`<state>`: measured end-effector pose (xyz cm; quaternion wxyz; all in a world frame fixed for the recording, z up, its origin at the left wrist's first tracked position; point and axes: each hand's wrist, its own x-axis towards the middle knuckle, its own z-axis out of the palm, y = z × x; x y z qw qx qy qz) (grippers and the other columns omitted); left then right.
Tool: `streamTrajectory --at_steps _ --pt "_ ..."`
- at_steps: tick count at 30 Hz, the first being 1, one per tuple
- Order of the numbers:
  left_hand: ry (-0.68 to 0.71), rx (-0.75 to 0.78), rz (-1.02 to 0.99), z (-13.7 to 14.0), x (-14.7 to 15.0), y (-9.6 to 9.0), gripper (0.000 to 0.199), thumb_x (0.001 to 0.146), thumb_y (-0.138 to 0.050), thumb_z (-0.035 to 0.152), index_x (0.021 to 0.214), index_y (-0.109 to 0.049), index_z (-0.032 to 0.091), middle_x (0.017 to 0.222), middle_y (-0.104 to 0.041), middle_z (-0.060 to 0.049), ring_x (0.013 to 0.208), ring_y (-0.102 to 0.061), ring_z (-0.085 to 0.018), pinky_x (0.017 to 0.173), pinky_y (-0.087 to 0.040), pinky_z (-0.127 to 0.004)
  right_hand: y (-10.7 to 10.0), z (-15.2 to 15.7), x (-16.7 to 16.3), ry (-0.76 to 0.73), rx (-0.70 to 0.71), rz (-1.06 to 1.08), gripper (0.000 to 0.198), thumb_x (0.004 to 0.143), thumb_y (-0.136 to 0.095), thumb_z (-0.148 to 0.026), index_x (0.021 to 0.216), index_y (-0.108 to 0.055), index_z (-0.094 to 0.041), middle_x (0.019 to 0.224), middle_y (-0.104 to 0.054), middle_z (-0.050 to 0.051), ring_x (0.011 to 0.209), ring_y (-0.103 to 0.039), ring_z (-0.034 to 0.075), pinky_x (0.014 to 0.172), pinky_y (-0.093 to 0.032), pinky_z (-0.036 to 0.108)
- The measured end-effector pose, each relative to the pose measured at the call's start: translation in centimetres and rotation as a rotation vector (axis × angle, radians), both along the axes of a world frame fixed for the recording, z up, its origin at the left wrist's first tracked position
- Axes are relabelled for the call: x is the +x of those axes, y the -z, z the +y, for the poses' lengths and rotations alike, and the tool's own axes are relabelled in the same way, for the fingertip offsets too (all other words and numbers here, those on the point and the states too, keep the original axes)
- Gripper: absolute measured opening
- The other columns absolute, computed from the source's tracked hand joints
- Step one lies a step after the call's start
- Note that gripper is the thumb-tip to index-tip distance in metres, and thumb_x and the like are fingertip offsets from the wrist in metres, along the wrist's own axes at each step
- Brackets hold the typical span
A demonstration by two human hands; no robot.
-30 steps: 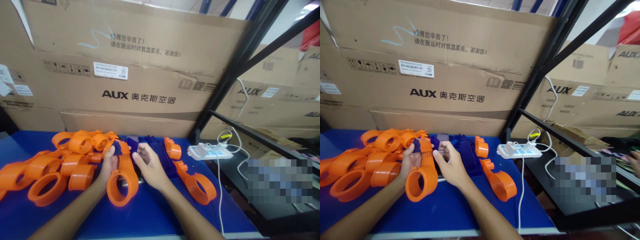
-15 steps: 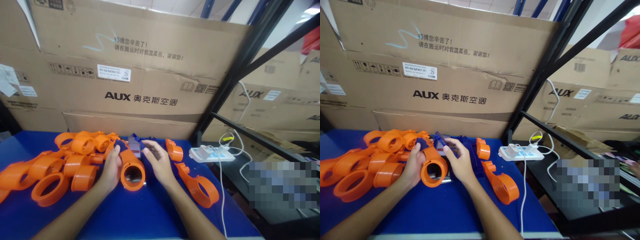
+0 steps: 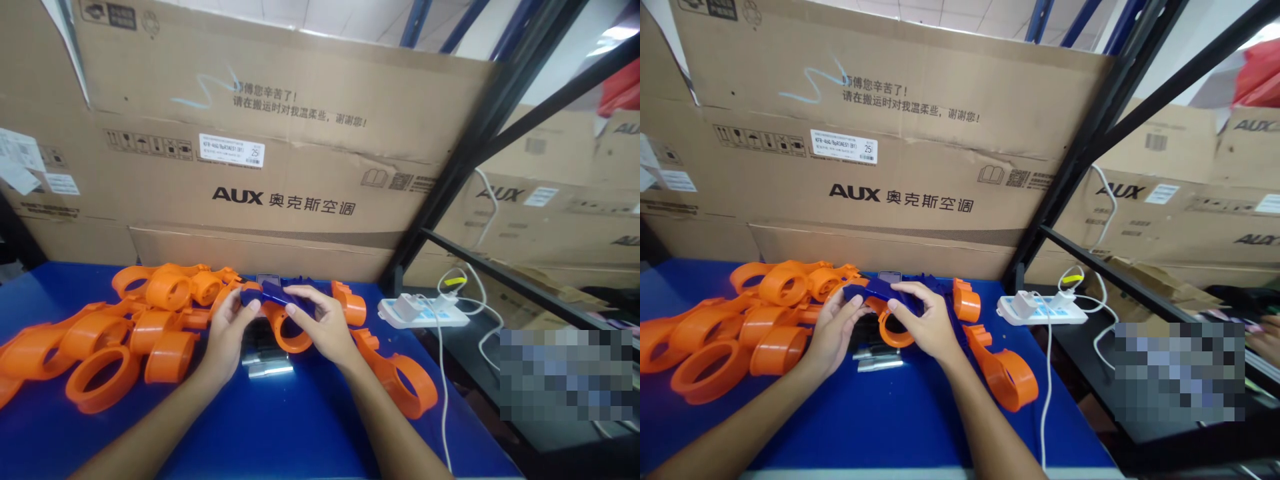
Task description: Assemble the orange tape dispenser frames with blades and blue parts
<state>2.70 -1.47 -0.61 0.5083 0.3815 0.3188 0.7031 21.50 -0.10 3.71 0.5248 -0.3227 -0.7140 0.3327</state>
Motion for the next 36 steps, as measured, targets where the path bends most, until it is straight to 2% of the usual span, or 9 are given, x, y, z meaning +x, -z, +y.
streamTrajectory --at_steps 6,10,15,19,22,27,32,36 --pt "-0.004 0.014 0.001 -0.1 -0.2 0.1 0.041 0.079 -0.086 0.04 0.113 -0.074 0.02 0.11 -0.076 -0.008 0.099 -0.071 -0.023 0.09 -0.059 -0.038 -0.2 0.0 0.2 0.008 -0.023 -0.016 0.026 0.091 -0.077 -0.035 0.115 -0.078 -0.026 0.121 -0.078 0.007 0.115 -0.071 0.028 0.108 -0.053 0.049" --pt "0.03 0.04 -0.014 -0.2 -0.2 0.1 0.036 0.082 -0.084 0.038 0.112 -0.075 0.02 0.11 -0.076 -0.008 0.098 -0.072 -0.023 0.092 -0.059 -0.038 -0.1 0.1 0.3 -0.038 -0.067 0.001 0.028 0.091 -0.077 -0.037 0.117 -0.077 -0.026 0.121 -0.078 0.007 0.114 -0.072 0.028 0.107 -0.054 0.048" --pt "0.062 0.047 -0.059 -0.2 -0.1 0.0 0.045 0.083 -0.083 0.036 0.123 -0.073 0.021 0.124 -0.075 -0.011 0.117 -0.07 -0.03 0.103 -0.055 -0.047 -0.2 0.2 0.7 -0.108 -0.106 0.016 0.037 0.092 -0.077 -0.037 0.126 -0.072 -0.026 0.131 -0.074 0.008 0.121 -0.07 0.028 0.108 -0.055 0.047" --pt "0.072 0.067 -0.098 -0.1 -0.2 0.3 0.059 0.081 -0.084 0.034 0.136 -0.066 0.024 0.137 -0.07 -0.013 0.132 -0.062 -0.035 0.111 -0.05 -0.052 -0.6 0.1 1.2 -0.157 -0.094 -0.102 0.051 0.09 -0.079 -0.037 0.138 -0.063 -0.026 0.139 -0.069 0.01 0.125 -0.068 0.028 0.108 -0.055 0.046" --pt "0.096 0.082 -0.127 0.0 -0.4 0.6 0.059 0.081 -0.083 0.031 0.136 -0.065 0.025 0.143 -0.066 -0.012 0.135 -0.059 -0.035 0.113 -0.049 -0.052 -0.6 0.0 1.6 -0.12 0.004 -0.223 0.056 0.089 -0.08 -0.038 0.141 -0.061 -0.026 0.138 -0.069 0.01 0.124 -0.069 0.029 0.107 -0.056 0.048" --pt "0.087 0.094 -0.078 0.2 -0.7 0.6 0.057 0.082 -0.082 0.034 0.135 -0.063 0.024 0.147 -0.063 -0.014 0.141 -0.054 -0.035 0.117 -0.044 -0.049 0.1 0.1 1.6 0.055 0.334 -0.459 0.067 0.085 -0.083 -0.043 0.146 -0.059 -0.028 0.131 -0.071 0.011 0.118 -0.068 0.032 0.105 -0.054 0.052" --pt "-0.052 0.108 0.128 0.3 -0.8 0.1 0.061 0.077 -0.088 0.034 0.131 -0.061 0.026 0.14 -0.068 -0.011 0.133 -0.062 -0.032 0.115 -0.046 -0.047 0.9 0.5 1.6 0.133 0.585 -0.596 0.065 0.093 -0.075 -0.041 0.153 -0.053 -0.029 0.115 -0.07 0.012 0.103 -0.067 0.03 0.092 -0.058 0.051" --pt "-0.141 0.12 0.235 0.1 -0.9 -0.2 0.059 0.076 -0.089 0.035 0.127 -0.06 0.027 0.131 -0.07 -0.008 0.124 -0.066 -0.031 0.107 -0.05 -0.045 1.0 0.7 1.7 0.161 0.663 -0.634 0.064 0.095 -0.073 -0.039 0.154 -0.051 -0.03 0.112 -0.068 0.012 0.103 -0.064 0.031 0.09 -0.058 0.051"
